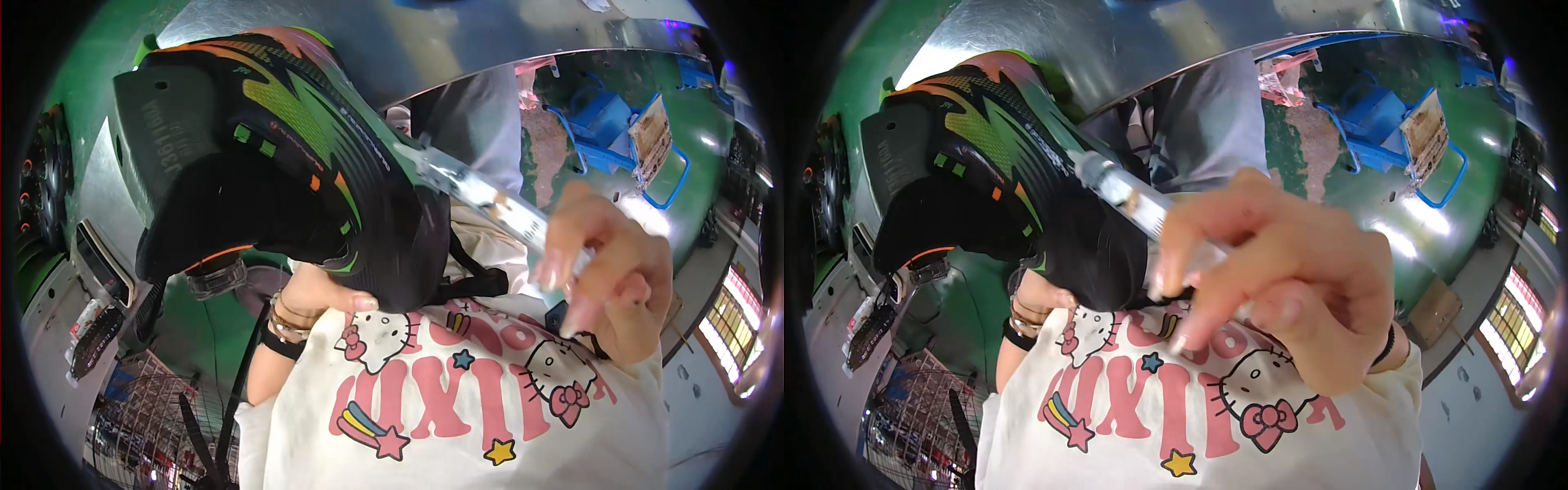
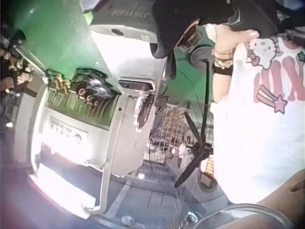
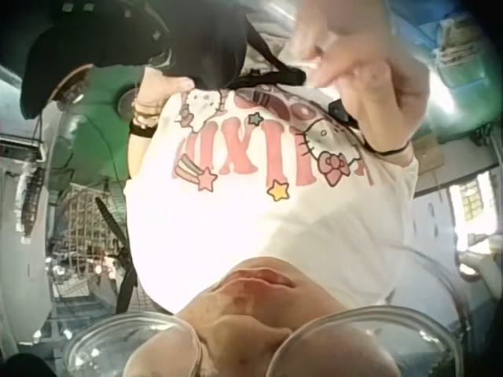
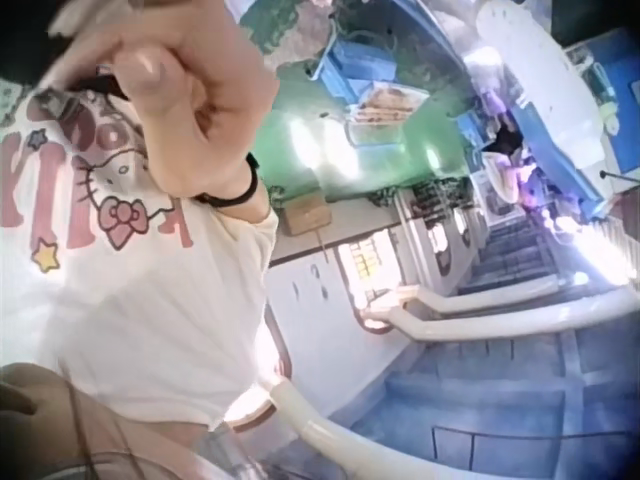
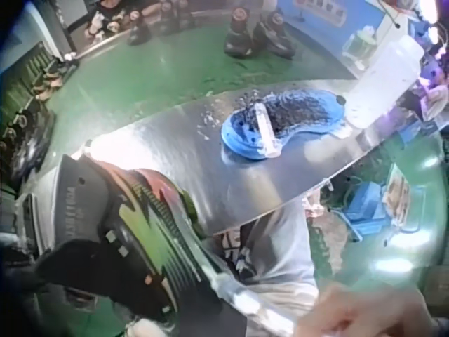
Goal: Apply adhesive using a syringe to the seam between the sneaker upper and the sole.
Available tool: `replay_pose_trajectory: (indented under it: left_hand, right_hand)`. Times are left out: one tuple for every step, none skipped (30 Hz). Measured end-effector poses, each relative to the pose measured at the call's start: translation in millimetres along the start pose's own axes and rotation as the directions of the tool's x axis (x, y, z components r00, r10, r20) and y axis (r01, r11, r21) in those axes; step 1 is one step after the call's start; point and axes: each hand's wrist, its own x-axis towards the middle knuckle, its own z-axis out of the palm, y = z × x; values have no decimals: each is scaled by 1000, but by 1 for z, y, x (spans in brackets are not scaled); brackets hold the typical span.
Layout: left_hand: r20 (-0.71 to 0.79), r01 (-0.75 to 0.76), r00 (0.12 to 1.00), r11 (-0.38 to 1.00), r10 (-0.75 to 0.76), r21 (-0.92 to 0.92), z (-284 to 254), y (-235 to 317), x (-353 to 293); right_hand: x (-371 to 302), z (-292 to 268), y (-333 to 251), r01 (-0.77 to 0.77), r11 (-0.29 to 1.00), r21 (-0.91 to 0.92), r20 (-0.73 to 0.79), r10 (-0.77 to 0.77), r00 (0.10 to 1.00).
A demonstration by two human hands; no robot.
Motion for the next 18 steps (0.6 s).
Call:
replay_pose_trajectory:
  left_hand:
    - [-35,8,999,998,-10,-59,4,-1,5]
    - [-14,5,1000,1000,-5,-31,7,1,8]
    - [1,6,1000,1000,-6,-6,9,3,11]
    - [16,9,1000,1000,-9,18,11,6,12]
    - [7,32,999,999,-32,28,13,9,13]
    - [-2,57,998,998,-57,35,14,11,12]
    - [-5,72,997,997,-71,42,16,13,11]
    - [-24,94,995,995,-94,16,18,14,10]
    - [-34,106,994,994,-106,-9,19,15,10]
    - [-44,116,992,993,-118,-33,21,16,10]
    - [-51,108,993,993,-110,-36,22,17,9]
    - [-57,99,993,994,-101,-38,24,17,9]
    - [-59,86,994,996,-88,-36,25,17,9]
    - [-66,73,995,997,-76,-38,26,18,9]
    - [-69,57,996,998,-60,-36,27,18,9]
    - [-72,39,997,999,-42,-32,27,19,8]
    - [-72,38,997,999,-40,-27,27,20,6]
    - [-72,35,997,999,-37,-22,27,22,3]
  right_hand:
    - [-7,-1,-4,-48,998,-42,-31,47,998]
    - [-12,-1,-6,-55,997,-60,-53,51,997]
    - [-16,-3,-6,-35,997,-61,-74,31,997]
    - [-19,-4,-6,-23,997,-68,-76,18,997]
    - [-22,-4,-5,-14,995,-96,-60,8,998]
    - [-24,-4,-5,-5,994,-107,-40,1,999]
    - [-27,-4,-6,-7,993,-119,-33,3,999]
    - [-28,-3,-7,-10,991,-130,-26,6,1000]
    - [-29,-1,-9,-21,989,-144,-32,17,999]
    - [-30,0,-11,-27,987,-157,-30,23,999]
    - [-30,1,-13,-33,985,-170,-27,28,999]
    - [-31,2,-15,-32,983,-181,-16,29,999]
    - [-31,2,-16,-29,981,-194,-5,28,1000]
    - [-32,2,-16,-22,981,-193,1,23,1000]
    - [-33,1,-16,-13,981,-192,6,15,1000]
    - [-33,-1,-14,56,981,-184,42,-49,998]
    - [-34,-4,-13,109,987,-120,0,-110,994]
    - [-31,-9,-5,222,974,-49,-20,-223,975]
